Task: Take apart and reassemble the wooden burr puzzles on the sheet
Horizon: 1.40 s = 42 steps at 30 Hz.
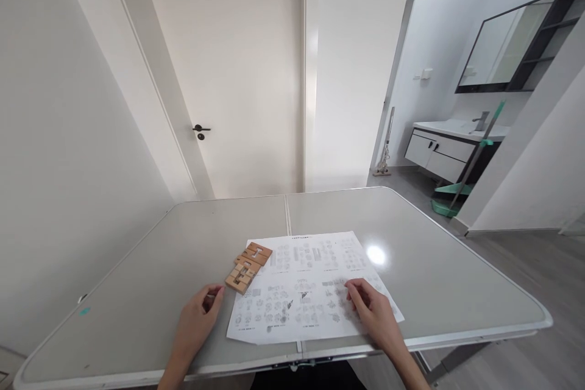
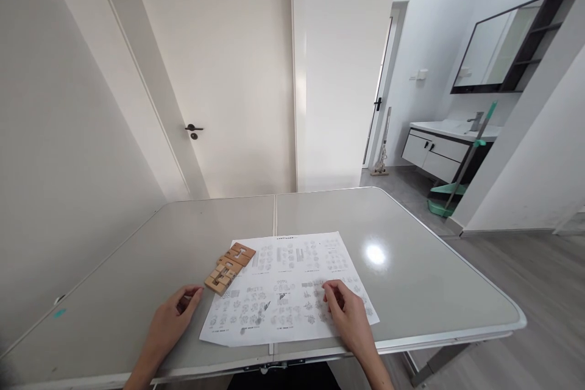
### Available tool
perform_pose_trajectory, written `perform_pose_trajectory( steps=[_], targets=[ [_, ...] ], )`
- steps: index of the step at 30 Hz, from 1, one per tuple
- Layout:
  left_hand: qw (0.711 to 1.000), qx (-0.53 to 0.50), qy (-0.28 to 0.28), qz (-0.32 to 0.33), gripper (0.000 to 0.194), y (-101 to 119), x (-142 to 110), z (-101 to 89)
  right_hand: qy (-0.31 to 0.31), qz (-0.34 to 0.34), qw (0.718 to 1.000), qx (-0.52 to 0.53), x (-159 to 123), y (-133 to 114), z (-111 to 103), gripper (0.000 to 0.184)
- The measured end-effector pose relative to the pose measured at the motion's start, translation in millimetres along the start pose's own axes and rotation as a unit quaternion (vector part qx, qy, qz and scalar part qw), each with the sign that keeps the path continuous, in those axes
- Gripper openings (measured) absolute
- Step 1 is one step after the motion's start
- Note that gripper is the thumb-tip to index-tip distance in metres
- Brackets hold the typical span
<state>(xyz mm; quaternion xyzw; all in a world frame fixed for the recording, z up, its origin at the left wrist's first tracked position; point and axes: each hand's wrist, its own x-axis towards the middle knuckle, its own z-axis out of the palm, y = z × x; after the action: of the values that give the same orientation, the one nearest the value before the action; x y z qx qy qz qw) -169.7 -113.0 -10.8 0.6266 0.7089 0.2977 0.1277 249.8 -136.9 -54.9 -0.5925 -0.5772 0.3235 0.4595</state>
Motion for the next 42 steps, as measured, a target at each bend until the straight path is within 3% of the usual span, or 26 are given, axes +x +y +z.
perform_pose_trajectory(
  steps=[8,29,42],
  targets=[
    [1.000,0.010,0.001,0.010,0.039,-10.7,3.5,3.3,-0.001,-0.007,1.000,-0.006,0.1,0.1,1.8,0.039],
    [1.000,-0.003,0.008,0.000,0.040,2.9,0.9,-4.5,-0.013,0.005,1.000,-0.004,1.6,-0.3,2.5,0.038],
    [1.000,0.001,0.000,0.002,0.042,0.2,1.2,-3.9,0.004,-0.002,1.000,0.002,1.7,-3.2,2.8,0.036]
  ],
)
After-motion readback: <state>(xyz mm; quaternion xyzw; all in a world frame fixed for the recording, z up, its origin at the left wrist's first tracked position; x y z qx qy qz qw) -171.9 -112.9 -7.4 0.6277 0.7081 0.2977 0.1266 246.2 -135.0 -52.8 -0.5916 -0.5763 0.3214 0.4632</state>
